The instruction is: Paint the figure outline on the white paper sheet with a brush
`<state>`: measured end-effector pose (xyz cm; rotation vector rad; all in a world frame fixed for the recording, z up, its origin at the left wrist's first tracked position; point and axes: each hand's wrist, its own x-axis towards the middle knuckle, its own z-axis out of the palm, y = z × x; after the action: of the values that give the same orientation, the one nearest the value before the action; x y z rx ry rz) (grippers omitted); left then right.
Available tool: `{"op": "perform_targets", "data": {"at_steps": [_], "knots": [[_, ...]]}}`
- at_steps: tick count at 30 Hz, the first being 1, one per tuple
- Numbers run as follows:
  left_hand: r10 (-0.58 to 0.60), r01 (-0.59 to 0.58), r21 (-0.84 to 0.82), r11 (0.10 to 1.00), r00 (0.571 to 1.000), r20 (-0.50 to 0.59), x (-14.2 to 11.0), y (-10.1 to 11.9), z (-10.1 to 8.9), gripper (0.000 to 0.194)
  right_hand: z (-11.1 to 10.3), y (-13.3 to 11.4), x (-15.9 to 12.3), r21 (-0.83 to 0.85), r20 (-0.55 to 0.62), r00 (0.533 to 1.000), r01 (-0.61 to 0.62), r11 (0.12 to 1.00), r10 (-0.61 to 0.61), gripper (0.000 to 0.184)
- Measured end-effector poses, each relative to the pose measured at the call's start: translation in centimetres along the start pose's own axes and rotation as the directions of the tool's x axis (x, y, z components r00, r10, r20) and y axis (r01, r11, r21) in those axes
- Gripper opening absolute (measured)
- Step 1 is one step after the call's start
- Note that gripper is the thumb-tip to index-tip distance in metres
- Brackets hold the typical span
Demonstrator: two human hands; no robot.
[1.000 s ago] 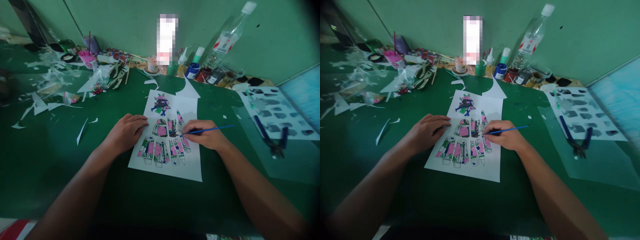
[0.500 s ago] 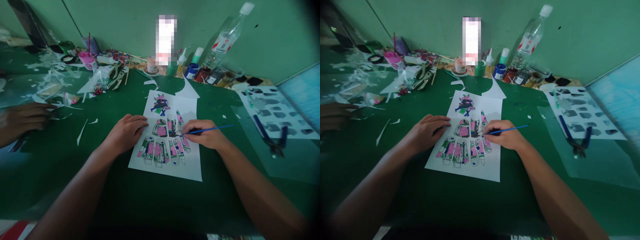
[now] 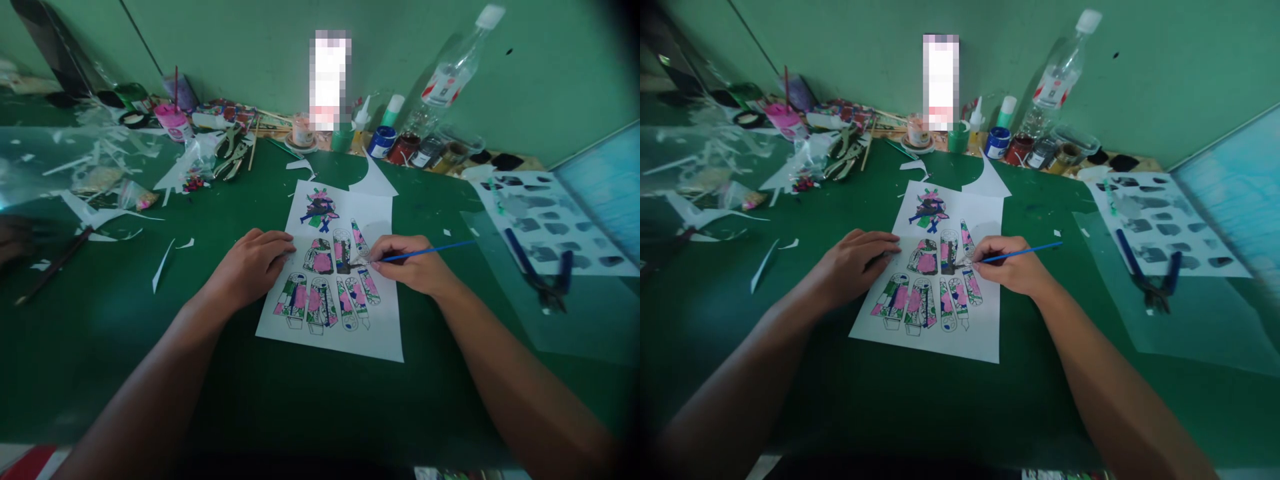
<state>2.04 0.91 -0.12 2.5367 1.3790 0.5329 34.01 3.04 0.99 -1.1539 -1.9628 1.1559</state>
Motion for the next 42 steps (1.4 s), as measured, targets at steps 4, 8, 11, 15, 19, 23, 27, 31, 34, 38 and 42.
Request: {"op": "perform_targets", "data": {"at_steps": [4,8,11,15,19,23,27,31,34,38,42], "knots": [[0.003,-0.003,0.001,1.0,1.0,-0.004,0.0,0.0,-0.1,0.032,0.0,0.0,0.0,0.003,0.01,1.0,0.006,1.0,-0.006,0.002],[-0.012,0.012,0.007,1.0,1.0,0.009,0.1,0.1,-0.1,0.031,0.1,0.0,0.0,0.013,-0.009,1.0,-0.017,1.0,0.017,0.003],[0.002,-0.002,0.0,1.0,1.0,-0.004,0.0,0.0,0.0,0.031,0.2,0.2,0.1,0.169,-0.058,0.996,-0.051,0.984,0.062,0.007],[-0.005,0.005,0.001,1.0,1.0,0.0,-0.1,0.0,0.0,0.031,-0.2,0.7,0.3,0.428,-0.277,0.949,-0.019,0.903,0.152,0.016],[-0.015,0.015,0.002,1.0,1.0,0.006,-0.1,0.0,0.0,0.031,-0.9,1.3,0.3,0.39,-0.314,0.937,-0.018,0.921,0.152,0.019],[-0.026,0.026,-0.007,1.0,1.0,0.004,-0.2,-0.1,0.0,0.031,-1.0,1.8,0.3,0.366,-0.306,0.943,-0.011,0.931,0.132,0.017],[-0.012,0.013,-0.032,0.999,1.0,0.012,-0.3,-0.3,0.0,0.03,-1.0,2.0,0.4,0.303,-0.369,0.924,0.018,0.953,0.1,0.017],[-0.006,0.007,-0.036,0.999,1.0,0.021,-0.3,-0.3,-0.2,0.031,-1.1,2.0,0.5,0.248,-0.403,0.911,0.019,0.969,0.085,0.015],[-0.01,0.01,-0.003,1.0,1.0,0.026,-0.3,-0.1,-0.3,0.033,-0.9,1.8,0.5,0.276,-0.399,0.911,0.016,0.961,0.099,0.015],[-0.019,0.017,0.047,0.999,0.999,0.041,-0.5,0.1,-0.5,0.036,-0.6,1.4,0.5,0.27,-0.413,0.905,0.013,0.963,0.104,0.015],[-0.039,0.035,0.08,0.996,0.998,0.041,-0.5,0.0,-0.5,0.038,-0.5,1.4,0.4,0.265,-0.437,0.894,0.02,0.964,0.102,0.015]]}}
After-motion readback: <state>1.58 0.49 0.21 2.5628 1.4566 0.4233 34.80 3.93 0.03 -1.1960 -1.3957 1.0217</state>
